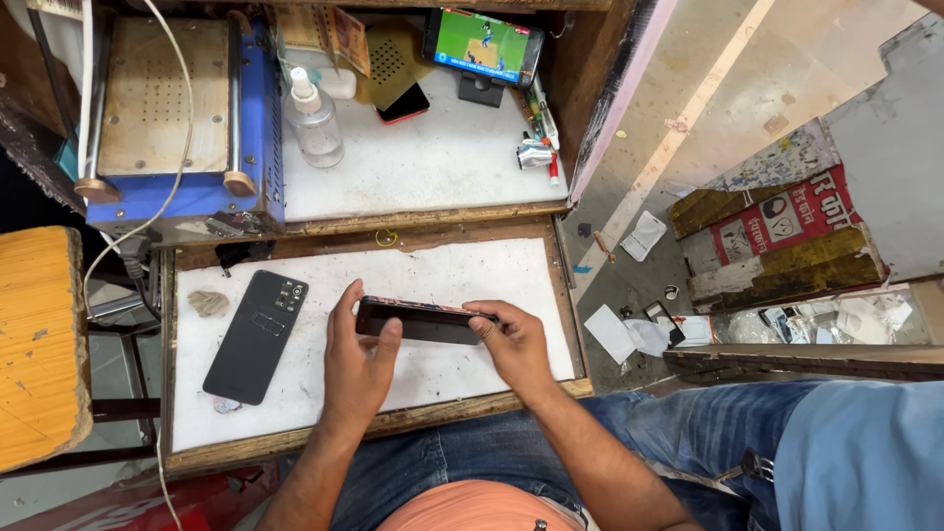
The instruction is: The person cleans the screen of a smartphone with a cloth, then opens the device to access the internal components. They remove the back cover and frame, place a metal frame over the internals, and reassemble the phone. The person handles the phone and its parts throughout the process.
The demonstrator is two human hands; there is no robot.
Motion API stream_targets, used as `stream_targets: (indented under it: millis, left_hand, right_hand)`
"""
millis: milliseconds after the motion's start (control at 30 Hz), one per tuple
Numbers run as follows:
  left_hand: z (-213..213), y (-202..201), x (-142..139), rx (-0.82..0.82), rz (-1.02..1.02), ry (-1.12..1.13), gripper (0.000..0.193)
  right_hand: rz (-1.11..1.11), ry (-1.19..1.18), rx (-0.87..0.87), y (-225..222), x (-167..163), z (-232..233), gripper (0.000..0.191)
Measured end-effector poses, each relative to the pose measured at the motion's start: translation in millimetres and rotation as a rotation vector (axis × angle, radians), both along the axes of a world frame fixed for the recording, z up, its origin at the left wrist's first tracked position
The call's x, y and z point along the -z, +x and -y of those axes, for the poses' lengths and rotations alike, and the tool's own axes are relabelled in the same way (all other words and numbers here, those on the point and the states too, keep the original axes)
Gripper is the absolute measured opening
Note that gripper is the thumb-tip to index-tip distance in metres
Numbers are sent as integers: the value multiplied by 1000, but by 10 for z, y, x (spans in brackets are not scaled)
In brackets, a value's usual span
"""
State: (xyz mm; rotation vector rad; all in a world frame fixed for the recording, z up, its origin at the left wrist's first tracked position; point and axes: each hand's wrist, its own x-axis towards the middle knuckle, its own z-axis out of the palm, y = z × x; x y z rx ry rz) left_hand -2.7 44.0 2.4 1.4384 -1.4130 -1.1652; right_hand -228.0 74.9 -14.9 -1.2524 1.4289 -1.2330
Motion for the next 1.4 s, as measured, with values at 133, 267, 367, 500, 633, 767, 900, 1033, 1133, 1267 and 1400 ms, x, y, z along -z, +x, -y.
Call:
stream_targets:
  millis: [133, 267, 367, 500, 633, 767, 900, 1033, 1133, 1267, 1400]
  left_hand:
    - [71, -62, -120, -74, -173, -116, 53]
    - [85, -91, -404, -45, -9, -399, 37]
    - [30, -181, -593, 14, 111, -439, 36]
    - [8, -314, -697, 115, 341, -668, 44]
    - [-6, -373, -668, 119, 364, -638, 44]
    - [-11, -381, -611, 114, 386, -654, 43]
    - [37, -366, -605, 128, 370, -634, 44]
    - [23, -421, -635, 190, 431, -667, 55]
    - [-40, -520, -650, 177, 414, -700, 68]
    - [-58, -594, -640, 156, 381, -745, 82]
    - [-82, -576, -616, 157, 329, -725, 86]
  right_hand:
    - [102, -73, 18, 293, 72, -107, 24]
    - [-154, -113, -80, 318, -149, -125, 24]
    - [-330, -409, -161, 234, -371, -138, 34]
    - [-327, -356, -131, 282, -442, -60, 30]
    - [-309, -337, -29, 356, -333, -55, 24]
    - [-336, -363, 53, 408, -254, -81, 24]
    - [-307, -355, -53, 358, -417, -35, 26]
    - [0, -278, -186, 97, -788, -31, 36]
    - [-137, -209, -167, 88, -976, -91, 34]
    - [-239, -142, -106, 180, -1052, -85, 27]
    - [-275, -149, -104, 194, -1043, -113, 25]
